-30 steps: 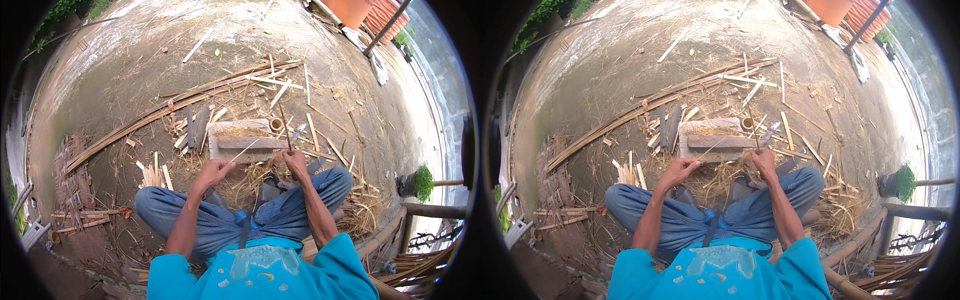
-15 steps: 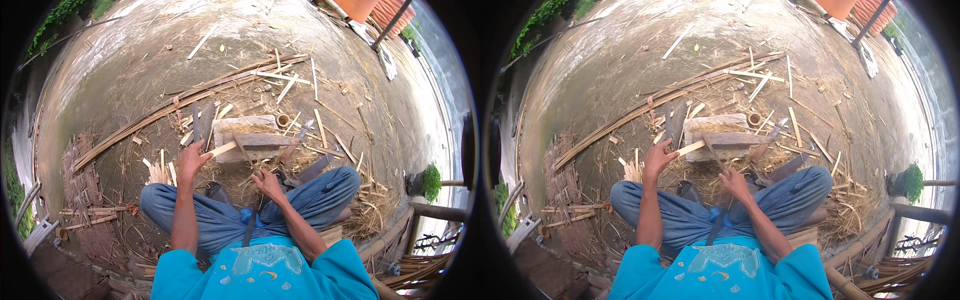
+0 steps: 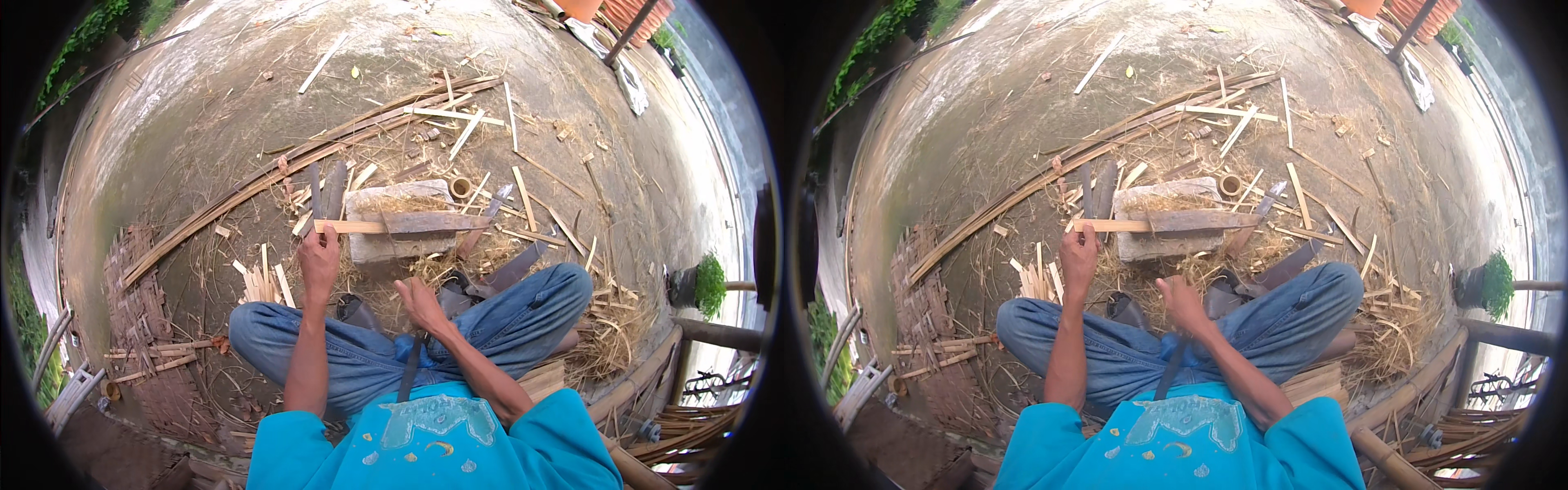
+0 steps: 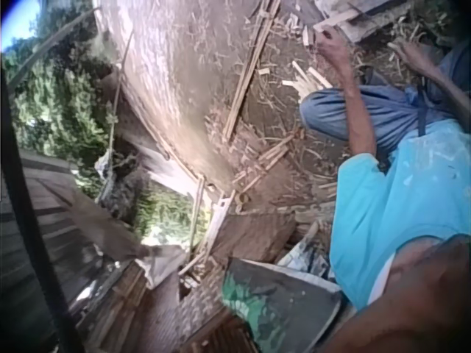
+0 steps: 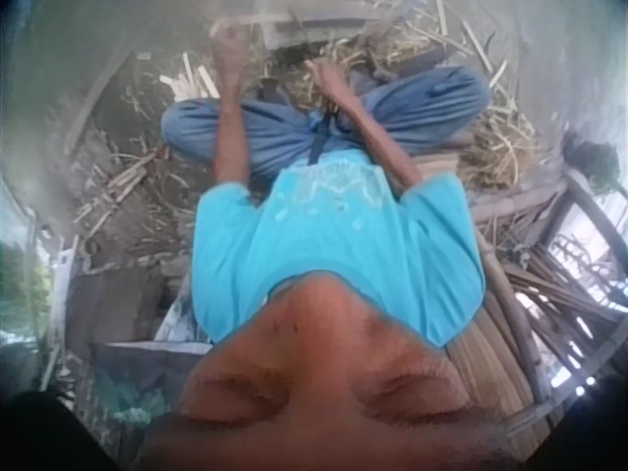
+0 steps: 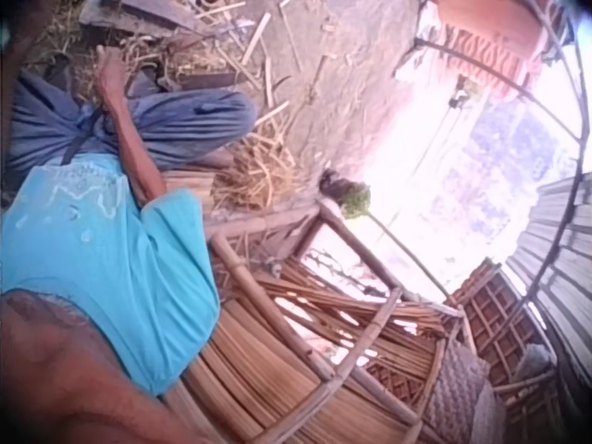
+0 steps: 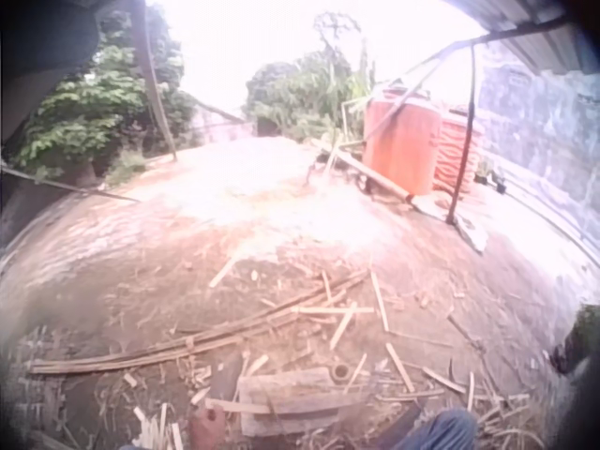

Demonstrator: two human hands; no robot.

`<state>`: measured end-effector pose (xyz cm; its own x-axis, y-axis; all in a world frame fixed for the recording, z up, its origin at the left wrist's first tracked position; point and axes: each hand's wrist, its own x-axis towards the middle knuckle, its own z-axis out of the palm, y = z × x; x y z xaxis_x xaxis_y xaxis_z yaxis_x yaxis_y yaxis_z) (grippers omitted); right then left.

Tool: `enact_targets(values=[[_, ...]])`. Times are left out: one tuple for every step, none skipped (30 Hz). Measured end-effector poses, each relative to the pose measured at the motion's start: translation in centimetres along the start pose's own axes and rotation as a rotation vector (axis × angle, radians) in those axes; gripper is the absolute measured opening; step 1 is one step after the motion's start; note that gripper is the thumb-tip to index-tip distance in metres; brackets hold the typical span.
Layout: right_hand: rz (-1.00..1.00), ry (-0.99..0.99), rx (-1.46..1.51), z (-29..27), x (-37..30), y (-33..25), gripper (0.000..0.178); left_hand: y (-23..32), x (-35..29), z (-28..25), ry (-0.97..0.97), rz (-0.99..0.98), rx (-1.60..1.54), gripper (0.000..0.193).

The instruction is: The person sits on the ground and uses a machete to split small pieces of wood on a wooden block. They repeatedly pick up wood pieces, position them, and strike them to split them into smaller strips.

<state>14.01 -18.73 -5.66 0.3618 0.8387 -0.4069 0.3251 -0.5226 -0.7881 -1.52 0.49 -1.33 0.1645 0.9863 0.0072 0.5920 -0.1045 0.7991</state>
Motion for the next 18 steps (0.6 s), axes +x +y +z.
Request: enact_targets(values=[[0.036,-0.051,0.101,-0.8,-0.6,-2.4,0.047,0.7,-0.5,0.0,0.003,0.0,-0.024,0.041],[0.072,-0.096,0.204,-1.5,-1.3,-4.3,0.046,1.4,-0.7,0.0,0.003,0.004,-0.048,0.043],[-0.02,-0.082,0.186,-1.6,-2.0,-5.5,0.045,1.8,-1.0,0.0,0.019,0.038,0.0,0.044],[-0.116,-0.067,0.168,-1.5,-2.5,-6.7,0.044,2.1,-1.1,-0.1,0.037,0.076,0.047,0.045],[-0.211,-0.052,0.15,-1.4,-2.8,-7.1,0.043,2.2,-1.2,-0.1,0.055,0.113,0.095,0.046],[-0.169,-0.019,0.178,-0.6,-2.5,-5.7,0.042,2.0,-1.4,0.0,0.029,0.078,0.068,0.047],[-0.131,0.016,0.206,0.8,-1.7,-3.4,0.041,1.7,-1.5,0.0,0.006,0.047,0.039,0.047],[-0.096,0.052,0.231,1.6,-1.1,-2.0,0.04,1.3,-1.3,0.2,-0.015,0.015,0.008,0.048],[-0.063,0.03,0.21,1.2,-1.0,-2.4,0.041,0.5,-1.1,-0.1,-0.01,0.003,-0.002,0.048],[-0.029,0.008,0.191,0.3,-1.0,-3.4,0.042,-0.1,-1.0,-0.5,-0.006,-0.01,-0.01,0.048],[0.005,-0.015,0.172,-0.1,-1.0,-4.0,0.042,-0.7,-1.0,-0.8,-0.002,-0.024,-0.018,0.049],[-0.069,0.005,0.147,0.1,-1.4,-3.8,0.044,1.1,-1.5,-0.7,0.017,-0.038,0.005,0.052],[-0.142,0.024,0.122,0.4,-1.9,-3.5,0.045,1.3,-1.6,-0.4,0.011,-0.027,0.004,0.052],[-0.215,0.043,0.096,0.6,-2.3,-3.2,0.047,1.4,-1.5,0.0,0.005,-0.016,0.004,0.052],[-0.148,0.061,0.095,0.7,-2.0,-2.0,0.047,1.5,-1.7,0.0,0.002,-0.007,0.006,0.052],[-0.092,0.082,0.095,0.6,-0.9,-0.2,0.048,1.5,-1.6,-0.1,-0.013,-0.03,-0.041,0.05],[-0.036,0.107,0.101,0.6,0.1,0.7,0.048,1.6,-1.2,-0.1,-0.004,-0.019,-0.051,0.05],[0.014,0.053,0.093,0.0,-0.3,-1.0,0.047,1.1,-1.3,-0.2,0.009,-0.027,-0.057,0.049]])
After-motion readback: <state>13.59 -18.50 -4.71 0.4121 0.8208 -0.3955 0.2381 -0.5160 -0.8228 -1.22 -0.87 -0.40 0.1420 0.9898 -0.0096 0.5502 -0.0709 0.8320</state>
